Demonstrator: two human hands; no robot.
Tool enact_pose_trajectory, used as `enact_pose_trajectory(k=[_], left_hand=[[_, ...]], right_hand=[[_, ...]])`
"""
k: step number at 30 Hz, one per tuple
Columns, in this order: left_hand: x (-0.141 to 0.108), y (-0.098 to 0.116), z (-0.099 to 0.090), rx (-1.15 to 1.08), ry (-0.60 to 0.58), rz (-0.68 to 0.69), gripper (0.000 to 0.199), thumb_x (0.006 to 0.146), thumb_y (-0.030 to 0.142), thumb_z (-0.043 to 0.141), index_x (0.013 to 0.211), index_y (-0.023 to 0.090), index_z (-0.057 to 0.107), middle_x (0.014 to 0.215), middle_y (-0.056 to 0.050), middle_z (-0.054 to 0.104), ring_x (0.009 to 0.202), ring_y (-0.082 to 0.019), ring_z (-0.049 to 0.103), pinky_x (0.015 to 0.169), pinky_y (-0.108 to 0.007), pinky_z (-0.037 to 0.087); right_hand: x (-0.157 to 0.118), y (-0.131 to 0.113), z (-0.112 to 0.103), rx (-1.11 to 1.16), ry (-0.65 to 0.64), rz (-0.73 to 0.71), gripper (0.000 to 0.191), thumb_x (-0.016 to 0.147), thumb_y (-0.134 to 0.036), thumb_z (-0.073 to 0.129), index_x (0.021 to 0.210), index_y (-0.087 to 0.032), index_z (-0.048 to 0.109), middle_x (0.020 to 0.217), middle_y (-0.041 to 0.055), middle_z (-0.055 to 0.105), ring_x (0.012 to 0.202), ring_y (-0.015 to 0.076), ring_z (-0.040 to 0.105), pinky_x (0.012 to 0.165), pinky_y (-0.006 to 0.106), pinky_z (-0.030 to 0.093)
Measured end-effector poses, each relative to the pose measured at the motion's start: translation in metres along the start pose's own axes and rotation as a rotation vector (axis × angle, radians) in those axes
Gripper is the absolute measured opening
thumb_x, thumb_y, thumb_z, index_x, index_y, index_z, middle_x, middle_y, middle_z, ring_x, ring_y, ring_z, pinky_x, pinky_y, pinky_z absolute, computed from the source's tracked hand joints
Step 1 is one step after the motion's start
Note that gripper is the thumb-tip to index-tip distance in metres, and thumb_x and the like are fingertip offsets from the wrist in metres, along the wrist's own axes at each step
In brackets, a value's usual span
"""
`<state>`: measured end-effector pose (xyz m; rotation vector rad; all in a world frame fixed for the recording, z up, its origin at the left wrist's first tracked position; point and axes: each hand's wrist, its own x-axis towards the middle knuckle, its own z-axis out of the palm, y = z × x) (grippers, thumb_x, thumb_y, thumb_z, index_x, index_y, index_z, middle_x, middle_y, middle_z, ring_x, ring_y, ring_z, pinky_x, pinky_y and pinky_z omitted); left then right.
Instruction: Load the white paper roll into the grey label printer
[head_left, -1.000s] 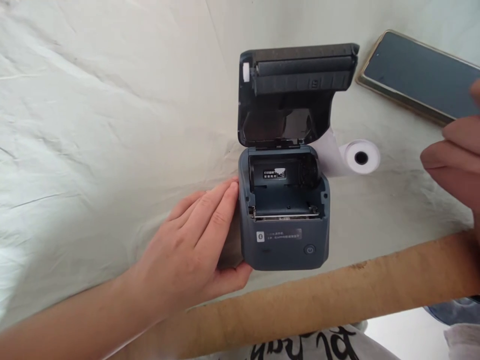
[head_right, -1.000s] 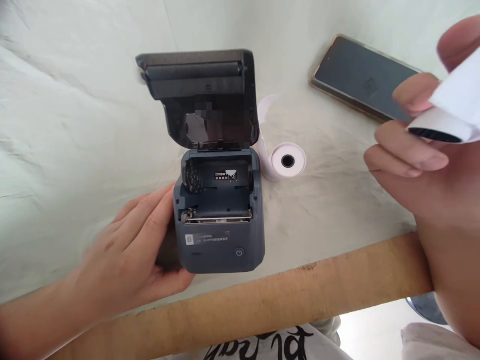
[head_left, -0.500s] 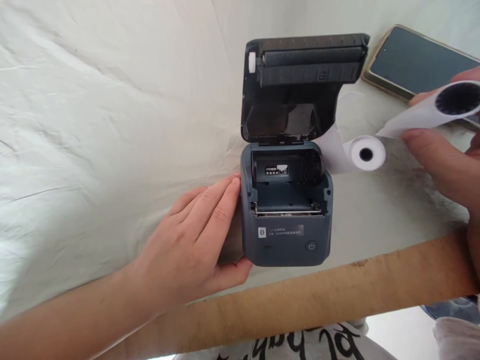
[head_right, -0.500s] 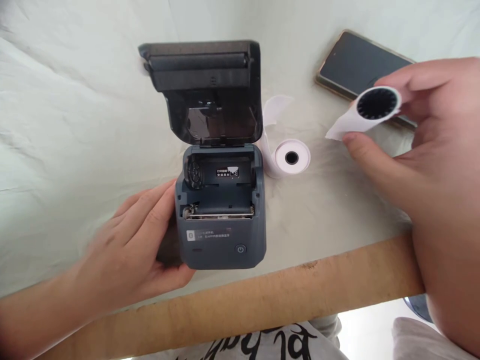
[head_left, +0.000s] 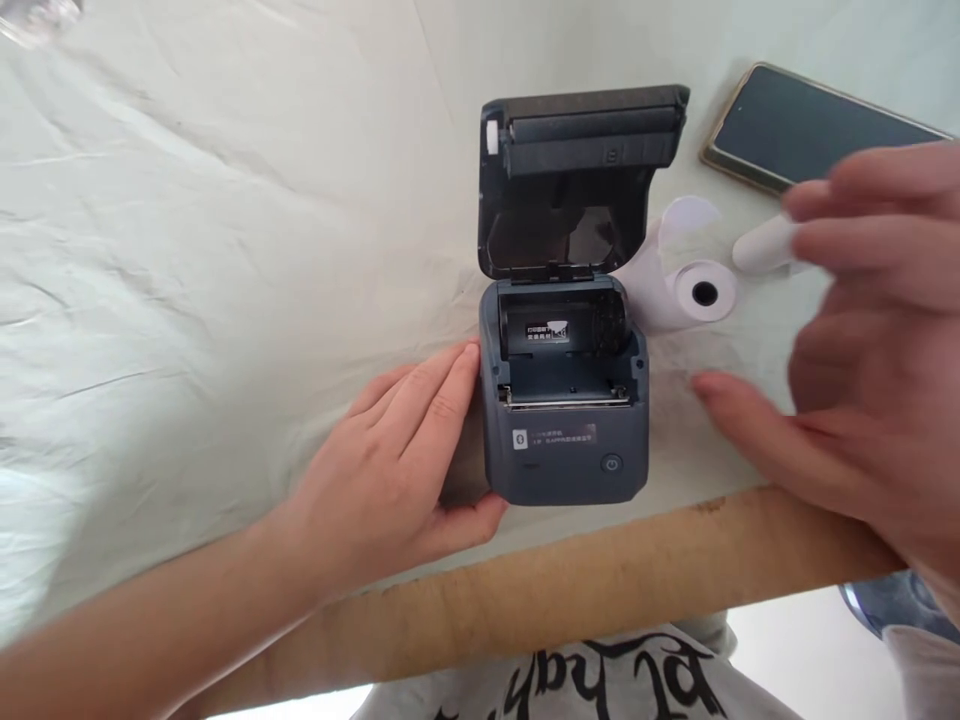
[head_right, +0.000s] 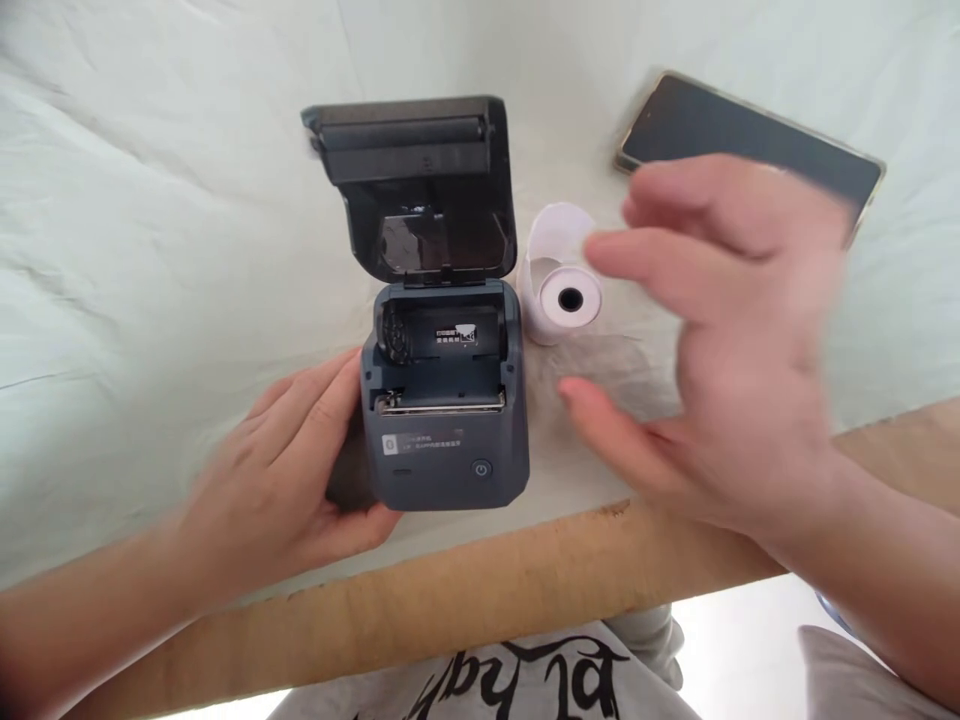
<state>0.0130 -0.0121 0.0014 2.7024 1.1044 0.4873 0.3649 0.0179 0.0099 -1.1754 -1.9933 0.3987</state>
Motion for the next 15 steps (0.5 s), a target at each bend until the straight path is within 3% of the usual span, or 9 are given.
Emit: enact_pose_trajectory(k=[2, 4, 6, 8, 10, 15], left_hand=[[0.001, 0.0, 0.001, 0.009, 0.005, -0.001, 0.085, 0.108, 0.038, 0.061, 0.18, 0.002, 0.033, 0.163, -0.03, 0.07, 0.146, -0.04, 0.076, 0.123, -0.052, 0.066], [0.003, 0.0, 0.0, 0.018, 0.004, 0.004, 0.082, 0.108, 0.037, 0.06, 0.177, 0.001, 0.036, 0.16, -0.03, 0.071, 0.143, -0.04, 0.077, 0.121, -0.052, 0.067], [0.004, 0.001, -0.001, 0.019, -0.004, 0.014, 0.081, 0.107, 0.036, 0.06, 0.176, 0.001, 0.036, 0.158, -0.031, 0.072, 0.141, -0.04, 0.079, 0.117, -0.052, 0.069], [0.005, 0.001, -0.003, 0.018, -0.007, 0.016, 0.081, 0.108, 0.036, 0.06, 0.177, 0.001, 0.035, 0.157, -0.031, 0.072, 0.141, -0.041, 0.078, 0.116, -0.053, 0.069], [0.005, 0.0, -0.003, 0.02, -0.004, 0.012, 0.081, 0.109, 0.036, 0.06, 0.177, 0.001, 0.034, 0.156, -0.031, 0.072, 0.142, -0.041, 0.078, 0.117, -0.053, 0.069], [0.004, -0.001, -0.002, 0.021, -0.002, 0.007, 0.084, 0.109, 0.039, 0.06, 0.18, 0.003, 0.031, 0.157, -0.029, 0.072, 0.144, -0.04, 0.077, 0.122, -0.051, 0.066]], right_hand=[[0.002, 0.002, 0.017, -0.116, -0.032, -0.155, 0.08, 0.099, -0.037, 0.083, 0.174, -0.04, 0.056, 0.166, 0.0131, 0.056, 0.158, 0.0353, 0.058, 0.139, 0.065, 0.052], [0.004, 0.009, 0.026, -0.141, -0.069, -0.159, 0.084, 0.102, -0.03, 0.075, 0.18, -0.037, 0.045, 0.165, 0.0166, 0.056, 0.151, 0.0352, 0.065, 0.126, 0.064, 0.062], [0.004, 0.014, 0.028, -0.08, -0.1, -0.109, 0.082, 0.103, -0.025, 0.072, 0.178, -0.037, 0.042, 0.147, 0.0136, 0.068, 0.126, 0.0288, 0.076, 0.101, 0.052, 0.07], [0.004, 0.015, 0.026, 0.018, -0.134, -0.108, 0.084, 0.101, -0.016, 0.069, 0.177, -0.038, 0.041, 0.126, 0.0065, 0.074, 0.103, 0.0212, 0.077, 0.083, 0.039, 0.067], [0.004, 0.013, 0.022, 0.11, -0.171, -0.139, 0.086, 0.095, -0.007, 0.063, 0.173, -0.038, 0.044, 0.116, 0.002, 0.076, 0.098, 0.0185, 0.075, 0.079, 0.035, 0.064], [0.007, 0.008, 0.017, 0.149, -0.203, -0.132, 0.08, 0.084, -0.002, 0.061, 0.157, -0.036, 0.054, 0.123, 0.0008, 0.078, 0.103, 0.0197, 0.078, 0.082, 0.035, 0.065]])
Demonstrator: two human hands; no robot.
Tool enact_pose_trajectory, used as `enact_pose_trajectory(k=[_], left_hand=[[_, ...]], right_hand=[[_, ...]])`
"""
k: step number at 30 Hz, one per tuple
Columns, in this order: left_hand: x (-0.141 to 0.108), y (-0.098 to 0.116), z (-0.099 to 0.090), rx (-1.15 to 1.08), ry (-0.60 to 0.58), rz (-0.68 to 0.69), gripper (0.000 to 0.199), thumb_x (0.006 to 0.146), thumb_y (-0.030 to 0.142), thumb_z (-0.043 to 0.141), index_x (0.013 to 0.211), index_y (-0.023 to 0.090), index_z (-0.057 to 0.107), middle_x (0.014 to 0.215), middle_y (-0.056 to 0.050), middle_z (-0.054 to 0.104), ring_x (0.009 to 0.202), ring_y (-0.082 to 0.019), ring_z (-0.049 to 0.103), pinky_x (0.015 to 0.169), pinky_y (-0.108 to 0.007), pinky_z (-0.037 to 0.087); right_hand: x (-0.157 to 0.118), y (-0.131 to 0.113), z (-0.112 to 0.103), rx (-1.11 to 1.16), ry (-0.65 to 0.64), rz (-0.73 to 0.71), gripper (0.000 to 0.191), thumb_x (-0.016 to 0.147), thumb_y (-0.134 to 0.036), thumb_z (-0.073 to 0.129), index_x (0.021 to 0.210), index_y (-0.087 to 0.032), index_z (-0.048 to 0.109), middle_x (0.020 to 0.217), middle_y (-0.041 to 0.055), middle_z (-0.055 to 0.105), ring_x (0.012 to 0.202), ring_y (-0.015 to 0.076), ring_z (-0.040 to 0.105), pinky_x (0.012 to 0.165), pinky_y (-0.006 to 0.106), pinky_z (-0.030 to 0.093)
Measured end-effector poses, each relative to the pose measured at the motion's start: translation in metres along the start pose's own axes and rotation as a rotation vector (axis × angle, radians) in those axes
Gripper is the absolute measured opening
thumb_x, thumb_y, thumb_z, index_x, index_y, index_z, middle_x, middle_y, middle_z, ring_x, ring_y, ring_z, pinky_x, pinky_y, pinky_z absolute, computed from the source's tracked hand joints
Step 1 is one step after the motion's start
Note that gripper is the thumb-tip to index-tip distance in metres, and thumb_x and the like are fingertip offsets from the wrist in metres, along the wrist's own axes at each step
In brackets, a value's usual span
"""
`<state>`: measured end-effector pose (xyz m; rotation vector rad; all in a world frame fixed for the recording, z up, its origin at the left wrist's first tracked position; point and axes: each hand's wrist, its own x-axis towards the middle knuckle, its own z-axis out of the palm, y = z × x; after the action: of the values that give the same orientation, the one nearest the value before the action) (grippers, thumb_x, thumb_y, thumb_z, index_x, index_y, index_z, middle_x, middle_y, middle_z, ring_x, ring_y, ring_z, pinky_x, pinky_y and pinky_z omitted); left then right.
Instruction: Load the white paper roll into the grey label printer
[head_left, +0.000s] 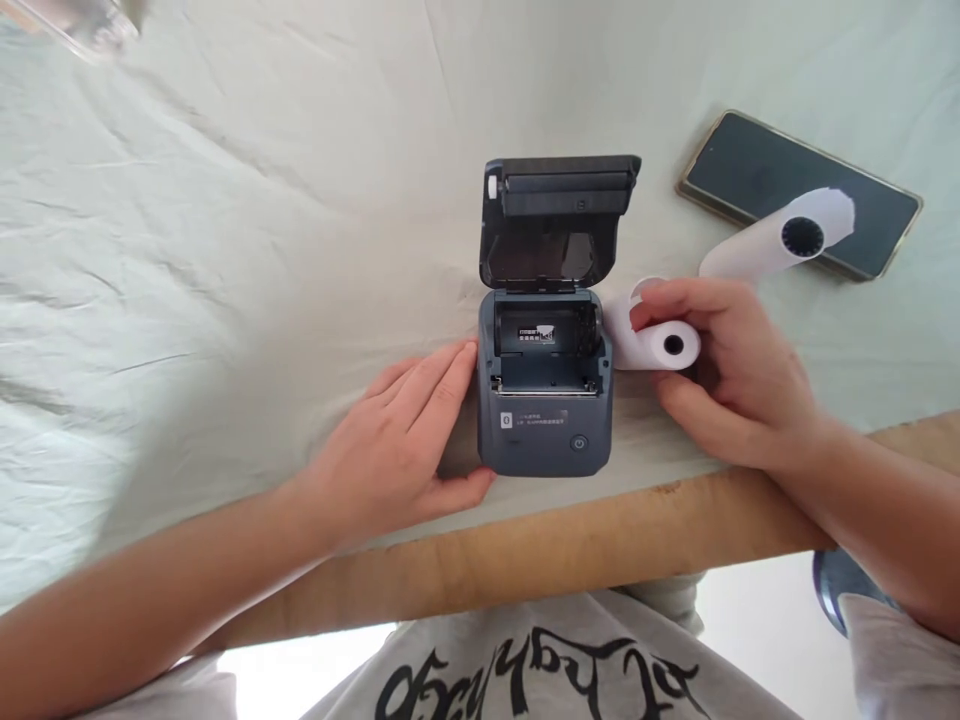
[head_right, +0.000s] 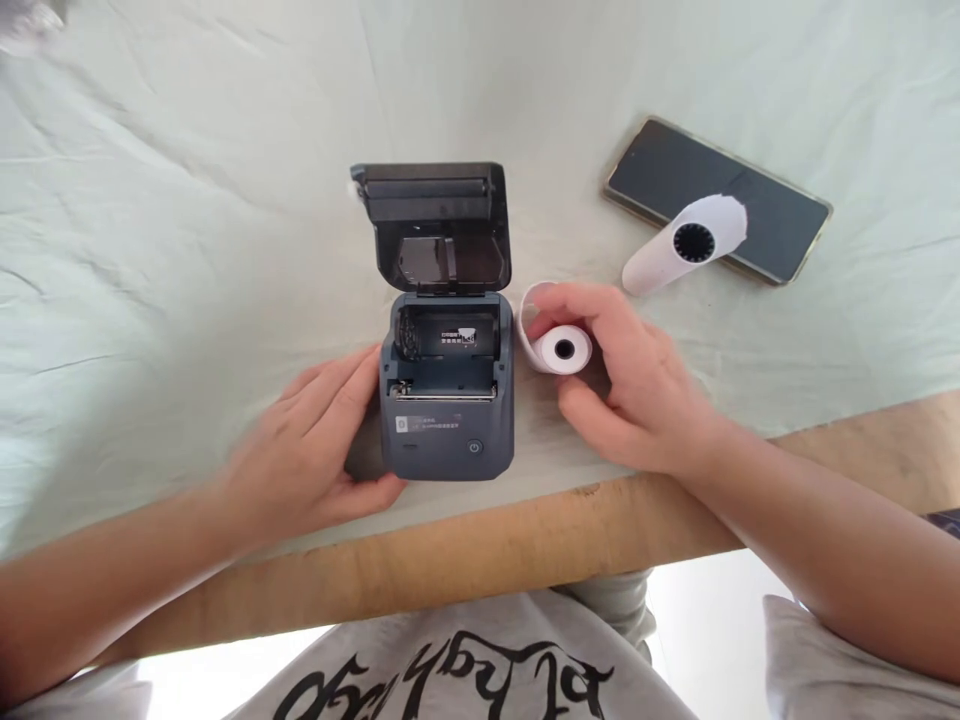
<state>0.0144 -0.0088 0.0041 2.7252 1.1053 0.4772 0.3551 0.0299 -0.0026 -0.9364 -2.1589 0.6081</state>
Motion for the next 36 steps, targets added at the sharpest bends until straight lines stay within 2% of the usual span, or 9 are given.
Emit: enact_pose_trajectory(k=[5, 10, 12, 17, 20, 23, 27, 31, 36], left_hand=[[-0.001, 0.0, 0.0, 0.009, -0.019, 0.001, 0.089, 0.108, 0.038, 0.062, 0.181, 0.003, 0.027, 0.159, -0.031, 0.071, 0.14, -0.042, 0.078, 0.117, -0.053, 0.067], [-0.001, 0.0, -0.001, -0.012, -0.043, 0.001, 0.097, 0.106, 0.035, 0.064, 0.186, 0.006, 0.017, 0.161, -0.031, 0.07, 0.141, -0.043, 0.078, 0.115, -0.055, 0.068], [-0.001, -0.001, -0.002, -0.026, -0.045, 0.002, 0.1, 0.105, 0.034, 0.065, 0.187, 0.009, 0.013, 0.162, -0.03, 0.07, 0.143, -0.044, 0.078, 0.115, -0.057, 0.068], [-0.001, -0.001, -0.003, -0.024, -0.04, 0.006, 0.099, 0.105, 0.035, 0.065, 0.186, 0.01, 0.014, 0.162, -0.029, 0.071, 0.144, -0.042, 0.077, 0.117, -0.055, 0.067], [0.0, -0.001, -0.003, -0.019, -0.039, 0.016, 0.095, 0.106, 0.035, 0.063, 0.184, 0.007, 0.017, 0.162, -0.029, 0.07, 0.145, -0.041, 0.077, 0.118, -0.054, 0.066], [0.001, 0.0, -0.002, -0.014, -0.024, 0.019, 0.089, 0.106, 0.034, 0.061, 0.181, 0.004, 0.023, 0.159, -0.03, 0.071, 0.143, -0.041, 0.077, 0.118, -0.053, 0.066], [0.001, 0.001, -0.002, -0.023, -0.03, 0.002, 0.087, 0.105, 0.033, 0.062, 0.179, 0.005, 0.026, 0.161, -0.03, 0.07, 0.145, -0.04, 0.076, 0.12, -0.053, 0.066], [-0.001, 0.0, -0.001, -0.025, -0.035, -0.012, 0.09, 0.106, 0.034, 0.06, 0.183, 0.009, 0.021, 0.165, -0.026, 0.069, 0.147, -0.04, 0.075, 0.121, -0.053, 0.066], [-0.001, 0.0, -0.001, -0.037, -0.031, -0.025, 0.091, 0.108, 0.035, 0.059, 0.187, 0.011, 0.02, 0.162, -0.027, 0.071, 0.141, -0.042, 0.078, 0.119, -0.058, 0.068]], right_hand=[[0.003, -0.001, -0.002, -0.115, -0.02, 0.019, 0.059, 0.095, -0.017, 0.077, 0.148, -0.035, 0.057, 0.131, 0.0041, 0.079, 0.116, 0.025, 0.08, 0.093, 0.041, 0.069], [0.008, -0.003, 0.001, -0.138, 0.021, 0.036, 0.047, 0.098, -0.018, 0.075, 0.14, -0.032, 0.059, 0.103, 0.001, 0.073, 0.092, 0.0203, 0.075, 0.077, 0.036, 0.065], [0.009, -0.003, 0.002, -0.115, 0.024, 0.022, 0.048, 0.095, -0.016, 0.073, 0.138, -0.032, 0.059, 0.1, -0.0002, 0.072, 0.089, 0.0199, 0.074, 0.074, 0.036, 0.064], [0.006, -0.004, -0.001, -0.097, -0.001, -0.012, 0.065, 0.078, -0.004, 0.062, 0.135, -0.035, 0.061, 0.113, 0.0028, 0.076, 0.096, 0.0242, 0.074, 0.079, 0.042, 0.065], [0.003, -0.002, -0.001, -0.174, 0.082, 0.012, 0.045, 0.086, -0.012, 0.07, 0.125, -0.034, 0.066, 0.107, 0.0053, 0.07, 0.099, 0.0255, 0.071, 0.078, 0.042, 0.064], [0.0, 0.0, 0.0, -0.175, 0.107, 0.025, 0.031, 0.093, -0.022, 0.078, 0.121, -0.031, 0.067, 0.1, 0.0029, 0.066, 0.09, 0.021, 0.067, 0.072, 0.037, 0.059], [-0.003, 0.002, -0.002, -0.082, 0.098, 0.046, 0.046, 0.091, -0.018, 0.072, 0.135, -0.031, 0.063, 0.105, 0.0014, 0.071, 0.084, 0.0181, 0.067, 0.066, 0.034, 0.053], [-0.003, 0.002, -0.005, -0.148, 0.081, 0.037, 0.047, 0.088, -0.011, 0.072, 0.13, -0.031, 0.069, 0.112, 0.0052, 0.071, 0.104, 0.0224, 0.072, 0.079, 0.037, 0.06], [-0.002, 0.003, -0.009, -0.14, 0.039, 0.067, 0.056, 0.093, -0.016, 0.071, 0.145, -0.033, 0.062, 0.105, 0.0022, 0.07, 0.089, 0.0201, 0.071, 0.072, 0.037, 0.062]])
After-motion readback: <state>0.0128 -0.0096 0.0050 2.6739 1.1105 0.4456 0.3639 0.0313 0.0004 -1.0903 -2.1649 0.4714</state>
